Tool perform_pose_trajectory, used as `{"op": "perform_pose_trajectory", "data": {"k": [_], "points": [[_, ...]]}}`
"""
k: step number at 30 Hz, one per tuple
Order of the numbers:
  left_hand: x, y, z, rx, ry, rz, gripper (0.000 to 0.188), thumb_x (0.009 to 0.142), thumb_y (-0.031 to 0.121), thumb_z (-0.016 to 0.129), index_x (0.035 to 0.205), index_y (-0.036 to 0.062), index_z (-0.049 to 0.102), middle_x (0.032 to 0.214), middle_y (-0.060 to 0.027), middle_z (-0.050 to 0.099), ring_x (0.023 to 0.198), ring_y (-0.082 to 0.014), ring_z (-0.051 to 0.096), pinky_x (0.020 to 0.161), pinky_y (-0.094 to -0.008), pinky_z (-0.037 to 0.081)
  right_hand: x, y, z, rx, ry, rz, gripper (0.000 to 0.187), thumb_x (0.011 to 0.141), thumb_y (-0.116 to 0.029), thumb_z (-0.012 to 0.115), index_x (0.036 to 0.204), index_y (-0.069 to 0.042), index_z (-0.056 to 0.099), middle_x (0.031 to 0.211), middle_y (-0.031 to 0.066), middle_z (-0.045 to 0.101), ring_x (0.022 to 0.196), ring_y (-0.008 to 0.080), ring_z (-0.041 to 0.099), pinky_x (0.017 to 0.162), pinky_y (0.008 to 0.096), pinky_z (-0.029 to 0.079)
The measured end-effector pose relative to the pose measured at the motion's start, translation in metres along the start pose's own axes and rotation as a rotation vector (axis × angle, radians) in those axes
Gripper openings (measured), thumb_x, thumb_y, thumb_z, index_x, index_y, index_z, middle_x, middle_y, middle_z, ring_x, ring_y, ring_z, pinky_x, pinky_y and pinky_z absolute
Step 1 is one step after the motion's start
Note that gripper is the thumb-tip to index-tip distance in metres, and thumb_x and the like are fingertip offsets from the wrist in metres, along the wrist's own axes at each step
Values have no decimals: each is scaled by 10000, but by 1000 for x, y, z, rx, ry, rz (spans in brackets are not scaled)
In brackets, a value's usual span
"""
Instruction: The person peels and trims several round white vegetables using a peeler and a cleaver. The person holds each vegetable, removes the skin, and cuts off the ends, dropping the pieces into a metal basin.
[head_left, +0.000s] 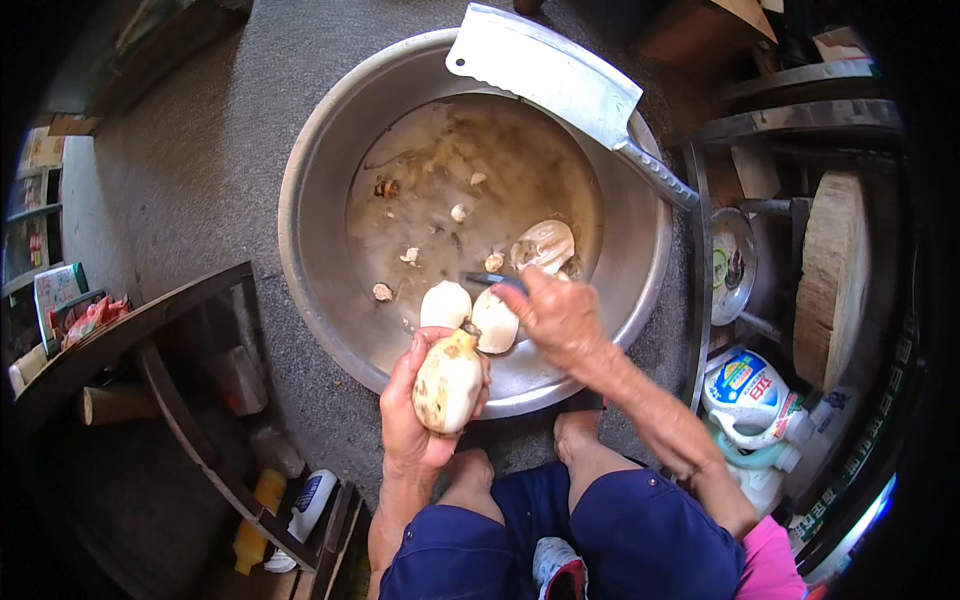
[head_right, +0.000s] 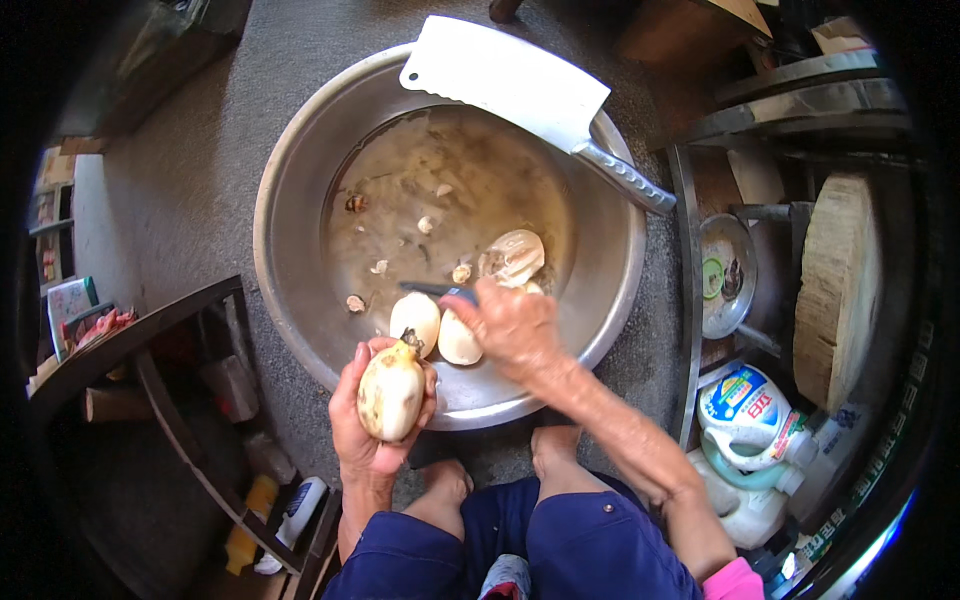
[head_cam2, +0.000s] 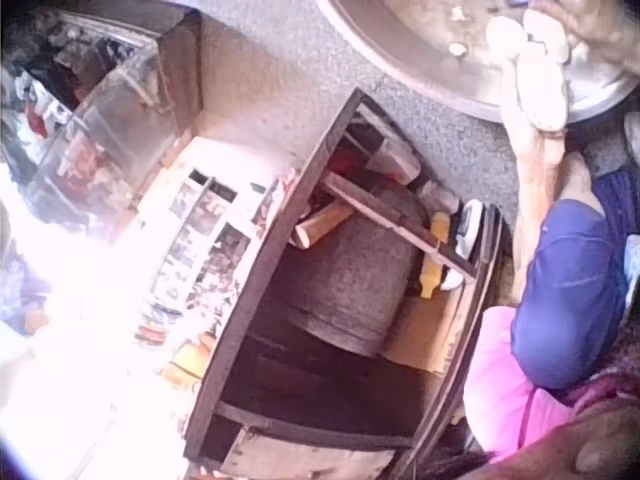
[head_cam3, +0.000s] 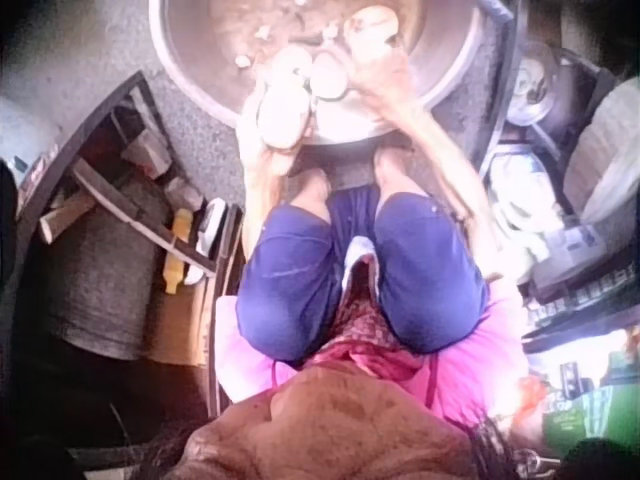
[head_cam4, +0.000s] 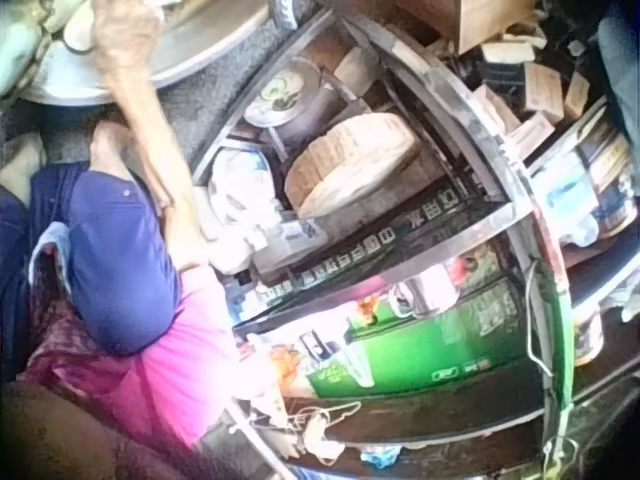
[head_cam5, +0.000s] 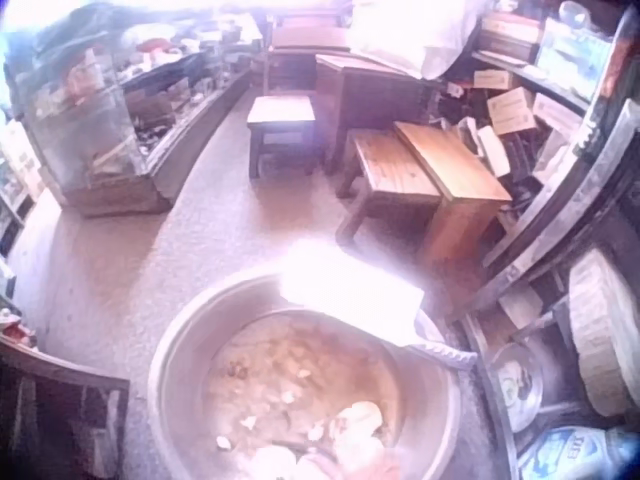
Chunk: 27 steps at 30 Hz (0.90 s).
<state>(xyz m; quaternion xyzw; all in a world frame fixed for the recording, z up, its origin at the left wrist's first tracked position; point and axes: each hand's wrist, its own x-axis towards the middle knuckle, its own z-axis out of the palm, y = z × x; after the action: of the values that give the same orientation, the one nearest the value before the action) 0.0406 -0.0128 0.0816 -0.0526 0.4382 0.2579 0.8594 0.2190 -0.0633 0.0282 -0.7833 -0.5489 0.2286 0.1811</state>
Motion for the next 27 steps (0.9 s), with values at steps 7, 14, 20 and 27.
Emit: {"op": "perform_pose_trajectory", "data": {"k": [7, 14, 20, 27], "points": [[14, 5, -5, -161, -121, -10, 458, 1039, 450, 369, 1179, 70, 582, 1008, -152, 689, 803, -302, 674, 579, -380, 492, -11, -26, -32, 341, 40, -89, 397, 942, -389, 646, 779, -37, 559, 604, 151, 566, 566, 334, 628, 494, 413, 470], [16, 3, -8, -162, 9, -30, 439, 1003, 427, 495, 1137, 29, 624, 977, -125, 704, 801, -272, 678, 749, -382, 558, -34, -50, -14, 292, 110, -387, 418, 855, -437, 720, 840, -39, 592, 618, 76, 560, 548, 241, 626, 478, 349, 475], [15, 1, -22, -56, -53, -105, 504, 996, 468, 454, 1118, 0, 596, 923, -171, 661, 658, -279, 598, 376, -292, 387, -13, -7, 20, 5, 115, -98, 471, 941, -473, 620, 745, -48, 568, 586, 112, 581, 480, 299, 604, 417, 399, 452], [15, 4, -13, -155, -48, -59, 482, 1012, 477, 442, 1102, 31, 603, 918, -171, 655, 678, -285, 611, 406, -315, 420, -12, -26, -25, 264, 98, -76, 450, 930, -444, 647, 746, -44, 552, 584, 148, 572, 528, 329, 617, 467, 416, 464]]}}
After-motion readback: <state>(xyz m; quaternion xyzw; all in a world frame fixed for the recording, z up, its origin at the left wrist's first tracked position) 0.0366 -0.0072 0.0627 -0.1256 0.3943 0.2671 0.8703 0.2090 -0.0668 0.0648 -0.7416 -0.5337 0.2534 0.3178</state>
